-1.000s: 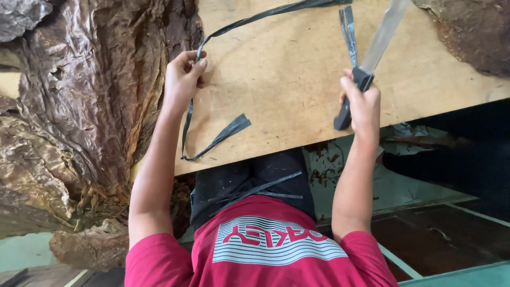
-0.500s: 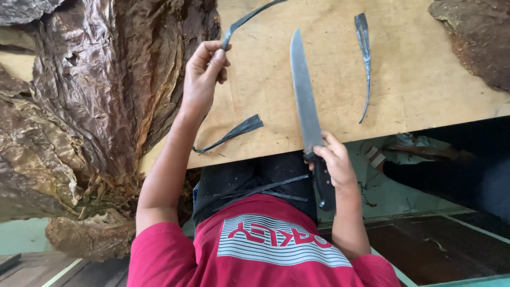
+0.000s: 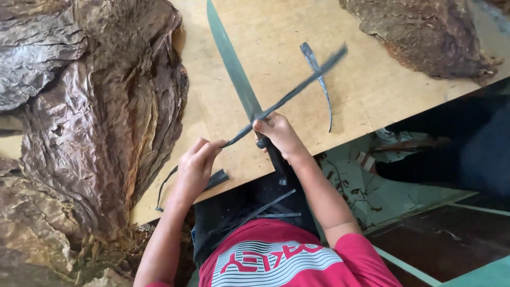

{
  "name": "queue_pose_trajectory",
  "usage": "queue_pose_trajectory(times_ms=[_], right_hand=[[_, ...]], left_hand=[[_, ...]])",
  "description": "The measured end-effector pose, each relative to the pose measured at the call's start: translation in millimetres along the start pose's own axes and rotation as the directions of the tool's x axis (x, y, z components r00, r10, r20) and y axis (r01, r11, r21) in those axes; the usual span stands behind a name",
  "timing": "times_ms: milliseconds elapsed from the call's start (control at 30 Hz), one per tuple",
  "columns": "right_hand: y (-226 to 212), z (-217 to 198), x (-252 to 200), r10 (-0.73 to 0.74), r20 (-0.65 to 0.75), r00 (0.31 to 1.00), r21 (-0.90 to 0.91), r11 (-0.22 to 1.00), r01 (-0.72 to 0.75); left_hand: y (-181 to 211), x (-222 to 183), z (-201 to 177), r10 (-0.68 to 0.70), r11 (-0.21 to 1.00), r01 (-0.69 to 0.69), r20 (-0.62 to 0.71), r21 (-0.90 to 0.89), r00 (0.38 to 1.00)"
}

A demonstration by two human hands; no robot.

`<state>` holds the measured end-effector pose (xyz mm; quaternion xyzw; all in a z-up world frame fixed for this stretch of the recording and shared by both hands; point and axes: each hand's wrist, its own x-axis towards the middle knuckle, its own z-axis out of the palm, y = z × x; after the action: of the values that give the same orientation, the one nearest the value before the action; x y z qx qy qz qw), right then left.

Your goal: Preparing tying strips with a knife and bundling tobacco leaves on a wooden table.

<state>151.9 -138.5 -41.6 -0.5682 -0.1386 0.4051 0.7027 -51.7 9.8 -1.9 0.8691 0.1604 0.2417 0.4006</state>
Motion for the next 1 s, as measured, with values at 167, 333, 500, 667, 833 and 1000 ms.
queue_pose_trajectory(times_ms=[167, 333, 500, 667, 833, 1000], right_hand=[[-4, 0, 4, -0.086, 0.049, 0.995, -0.116, 0.989, 0.091], [-27, 13, -13, -0.098, 0.1, 0.99, -0.138, 0.984, 0.111], [-26, 14, -14, -0.1, 0.136, 0.986, -0.162, 0.979, 0.122], [-17, -4, -6, -0.131, 0.091, 0.987, -0.119, 0.983, 0.142], [-16, -20, -3, -0.142, 0.043, 0.989, -0.113, 0.983, 0.146], [-18, -17, -7, -0.106, 0.046, 0.993, -0.144, 0.983, 0.111]], left_hand=[[0, 1, 1, -0.038, 0.999, 0.038, 0.005, 0.035, 0.999], [19, 13, 1, -0.145, 0.974, 0.18, 0.234, -0.134, 0.961], [11, 17, 19, -0.171, 0.932, 0.255, 0.308, -0.259, 0.936], [1, 16, 24, -0.124, 0.96, 0.171, 0.21, -0.222, 0.97], [-16, 5, 19, -0.152, 0.965, 0.194, 0.226, -0.177, 0.962], [-20, 7, 14, -0.175, 0.974, 0.205, 0.247, -0.1, 0.953]])
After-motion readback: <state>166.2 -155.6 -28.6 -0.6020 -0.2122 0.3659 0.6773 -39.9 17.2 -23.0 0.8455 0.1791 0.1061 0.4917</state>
